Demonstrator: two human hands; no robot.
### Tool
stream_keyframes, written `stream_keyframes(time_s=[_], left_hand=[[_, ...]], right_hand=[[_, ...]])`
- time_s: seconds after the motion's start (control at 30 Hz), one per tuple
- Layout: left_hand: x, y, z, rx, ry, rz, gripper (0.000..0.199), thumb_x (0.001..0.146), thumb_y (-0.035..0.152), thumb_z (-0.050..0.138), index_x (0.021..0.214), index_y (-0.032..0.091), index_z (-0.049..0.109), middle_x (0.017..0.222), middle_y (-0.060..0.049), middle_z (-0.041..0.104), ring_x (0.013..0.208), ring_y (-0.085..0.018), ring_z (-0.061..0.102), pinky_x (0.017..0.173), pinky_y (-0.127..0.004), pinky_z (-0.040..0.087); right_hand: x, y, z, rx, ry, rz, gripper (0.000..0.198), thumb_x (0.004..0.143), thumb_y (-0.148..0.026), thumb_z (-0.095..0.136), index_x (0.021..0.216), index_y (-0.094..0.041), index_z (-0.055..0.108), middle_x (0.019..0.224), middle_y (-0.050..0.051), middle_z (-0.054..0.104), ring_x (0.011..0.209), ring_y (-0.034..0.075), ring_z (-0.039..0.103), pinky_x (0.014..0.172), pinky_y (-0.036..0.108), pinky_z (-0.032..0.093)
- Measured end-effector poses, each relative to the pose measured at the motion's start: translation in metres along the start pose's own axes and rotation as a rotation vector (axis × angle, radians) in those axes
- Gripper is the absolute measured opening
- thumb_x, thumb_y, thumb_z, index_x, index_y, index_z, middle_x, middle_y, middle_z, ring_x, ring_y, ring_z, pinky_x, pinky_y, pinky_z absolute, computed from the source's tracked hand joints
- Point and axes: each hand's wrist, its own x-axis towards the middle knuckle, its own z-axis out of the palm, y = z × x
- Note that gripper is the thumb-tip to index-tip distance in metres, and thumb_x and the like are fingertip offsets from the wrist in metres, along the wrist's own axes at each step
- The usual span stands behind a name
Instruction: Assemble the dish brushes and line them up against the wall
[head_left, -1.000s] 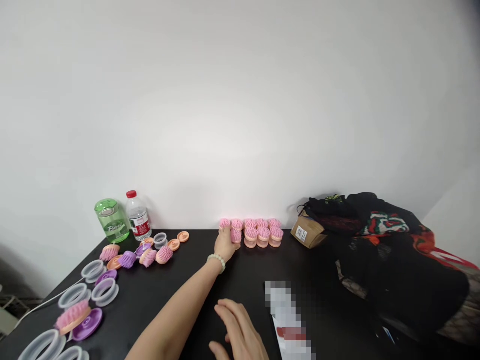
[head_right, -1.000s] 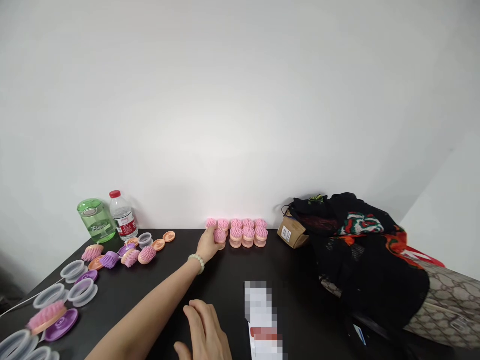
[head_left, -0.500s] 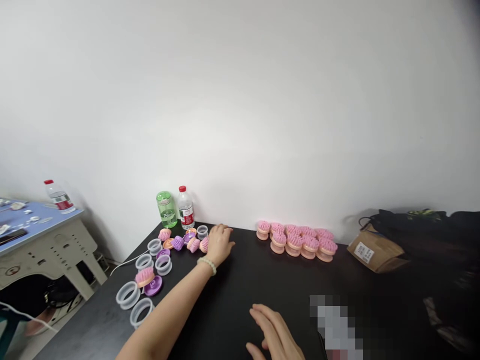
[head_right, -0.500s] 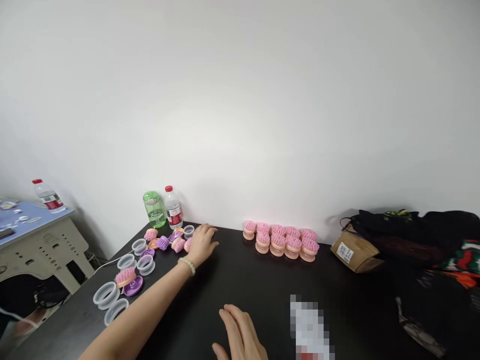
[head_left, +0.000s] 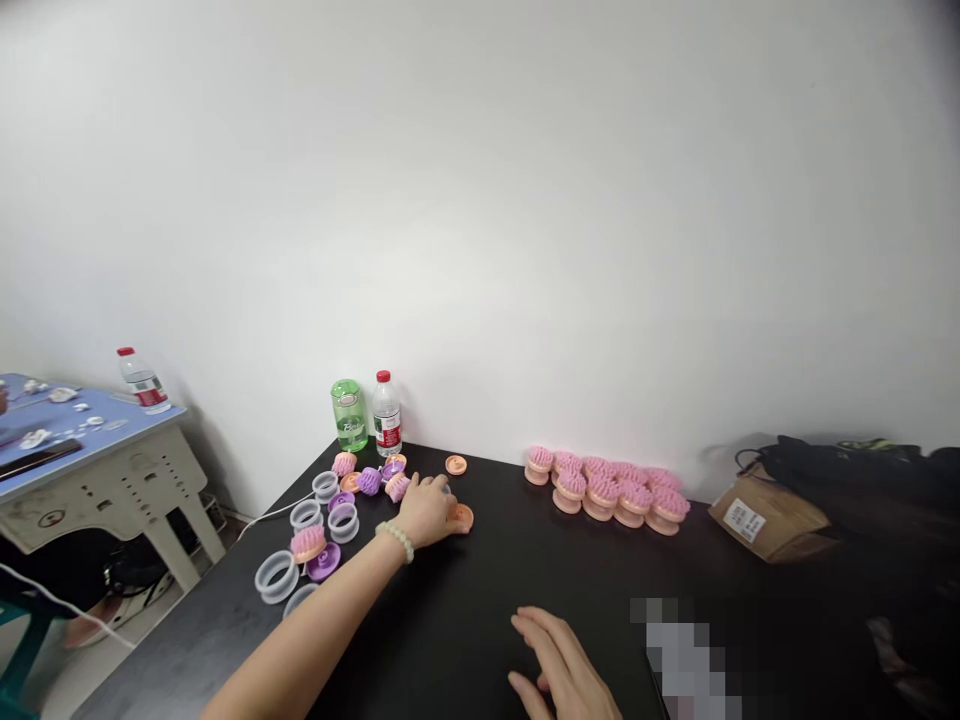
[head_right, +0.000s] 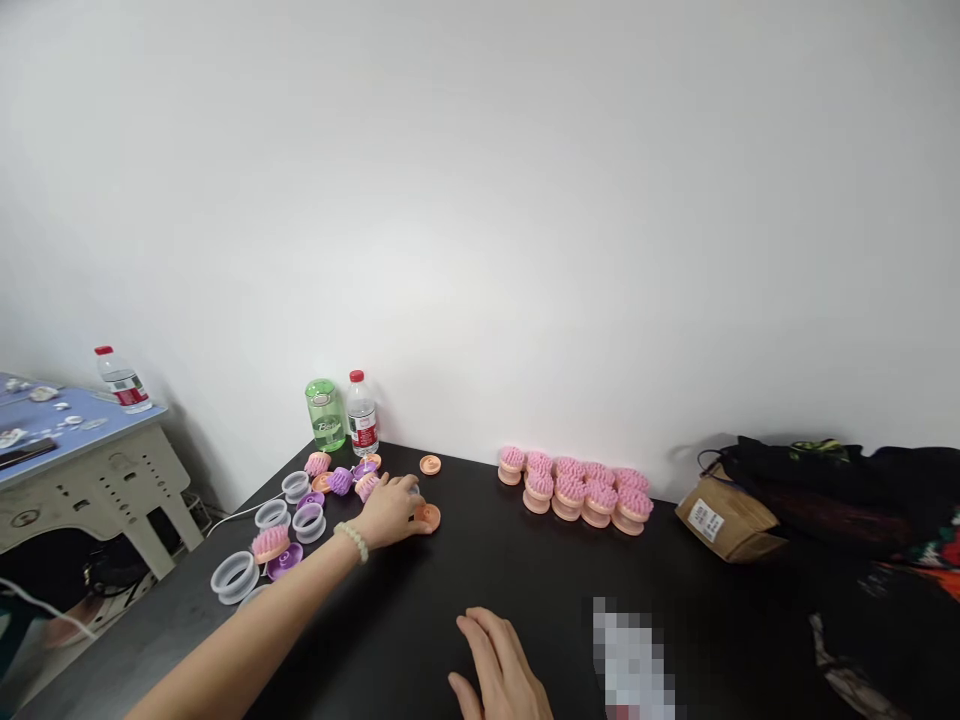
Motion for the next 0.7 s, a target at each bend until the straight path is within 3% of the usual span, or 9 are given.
stream_keyframes(time_s=[0.13,0.2,0.27,0.4,0.6,0.7], left_hand=[[-0.040,-0.001,-0.005,-0.073,-0.058,0.087,0.039,0.075,0.045,0.078,0.109,0.027,0.074,0.137,-0.011,0.058,0.124,-0.036,0.056,0.107,-0.049,0.039],[-0.055,-0.006,-0.009,-0.127,-0.058,0.099,0.056,0.074,0.044,0.079,0.127,0.032,0.064,0.143,-0.008,0.054,0.127,-0.032,0.054,0.106,-0.043,0.043],[-0.067,-0.013,-0.011,-0.174,-0.018,0.066,0.058,0.081,0.040,0.073,0.136,0.031,0.056,0.146,-0.008,0.050,0.130,-0.029,0.053,0.106,-0.038,0.045],[-0.081,-0.023,-0.009,-0.235,0.063,-0.034,0.038,0.091,0.033,0.058,0.128,0.024,0.060,0.134,-0.009,0.059,0.112,-0.025,0.064,0.096,-0.036,0.051],[-0.092,-0.013,0.002,-0.229,0.123,-0.076,0.064,0.068,0.028,0.083,0.126,0.025,0.059,0.124,-0.007,0.066,0.113,-0.029,0.061,0.095,-0.041,0.048],[-0.090,-0.001,0.004,-0.181,0.172,-0.066,0.050,0.070,0.021,0.081,0.117,0.026,0.063,0.114,-0.006,0.069,0.111,-0.030,0.060,0.100,-0.046,0.041]], right_hand=[[0.003,-0.008,-0.007,-0.012,0.014,0.029,0.033,0.094,-0.021,0.052,0.127,-0.023,0.055,0.119,0.012,0.068,0.098,0.024,0.073,0.076,0.027,0.065],[0.006,-0.012,-0.010,-0.011,0.040,0.032,0.031,0.095,-0.023,0.051,0.126,-0.024,0.056,0.117,0.012,0.069,0.097,0.025,0.074,0.075,0.029,0.066],[0.008,-0.016,-0.012,-0.002,0.082,0.029,0.029,0.096,-0.026,0.050,0.124,-0.024,0.057,0.114,0.011,0.070,0.095,0.025,0.074,0.073,0.030,0.066],[0.010,-0.018,-0.012,0.018,0.133,0.049,0.027,0.096,-0.027,0.050,0.121,-0.025,0.059,0.111,0.011,0.071,0.091,0.026,0.075,0.068,0.030,0.067],[0.007,-0.012,-0.006,0.053,0.084,0.097,0.032,0.092,-0.021,0.052,0.123,-0.027,0.058,0.115,0.011,0.069,0.093,0.026,0.074,0.066,0.032,0.066],[0.006,-0.012,-0.002,0.080,0.056,0.123,0.033,0.091,-0.020,0.052,0.123,-0.027,0.057,0.117,0.010,0.068,0.093,0.026,0.073,0.065,0.032,0.066]])
